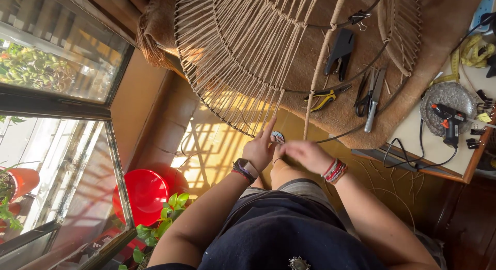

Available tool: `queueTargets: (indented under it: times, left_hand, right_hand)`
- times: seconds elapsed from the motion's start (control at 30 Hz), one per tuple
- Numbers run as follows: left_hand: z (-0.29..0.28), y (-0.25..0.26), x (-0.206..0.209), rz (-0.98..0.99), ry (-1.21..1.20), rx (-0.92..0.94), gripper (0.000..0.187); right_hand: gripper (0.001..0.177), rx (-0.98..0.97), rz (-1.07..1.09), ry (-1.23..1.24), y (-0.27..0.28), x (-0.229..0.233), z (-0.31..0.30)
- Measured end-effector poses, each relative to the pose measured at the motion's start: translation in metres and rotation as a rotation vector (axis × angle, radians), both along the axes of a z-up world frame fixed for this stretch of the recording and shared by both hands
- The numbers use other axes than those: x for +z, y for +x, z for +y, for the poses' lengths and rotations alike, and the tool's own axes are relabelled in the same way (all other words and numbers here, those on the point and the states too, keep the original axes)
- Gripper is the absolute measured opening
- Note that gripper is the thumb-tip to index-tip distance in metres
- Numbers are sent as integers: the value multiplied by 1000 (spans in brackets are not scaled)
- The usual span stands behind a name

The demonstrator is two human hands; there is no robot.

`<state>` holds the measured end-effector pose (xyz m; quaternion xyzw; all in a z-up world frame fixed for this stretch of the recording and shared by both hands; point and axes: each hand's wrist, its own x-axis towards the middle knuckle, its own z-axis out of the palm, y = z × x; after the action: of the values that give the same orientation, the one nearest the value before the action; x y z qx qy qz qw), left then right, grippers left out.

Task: Weaving rope onto a metal frame to create a lampshade using scissors, pliers, and a hot glue gun

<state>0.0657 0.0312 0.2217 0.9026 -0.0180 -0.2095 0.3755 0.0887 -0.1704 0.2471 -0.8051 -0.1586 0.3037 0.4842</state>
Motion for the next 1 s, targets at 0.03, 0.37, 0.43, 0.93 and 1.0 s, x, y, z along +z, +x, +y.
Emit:
queueTargets:
  times: [0.03, 0.37, 0.43, 0.93, 1.0]
  left_hand:
    - [-2, -3, -22, 2, 0, 4, 81]
    - [-16, 12, -28, 6, 204, -39, 77]
    - [-31, 27, -29, 70, 326, -100, 80]
    - [-145, 137, -186, -5, 466, 292, 34]
    - [-124, 140, -129, 109, 189, 78, 70]
  right_hand:
    - [22, 4, 2, 0, -8, -32, -14]
    - [70, 513, 5, -629, 97, 68, -45]
    - [59, 544, -13, -693, 124, 46, -65]
    - [17, 787, 363, -41, 324, -127, 2]
    - [31, 912, 260, -100, 360, -80, -8]
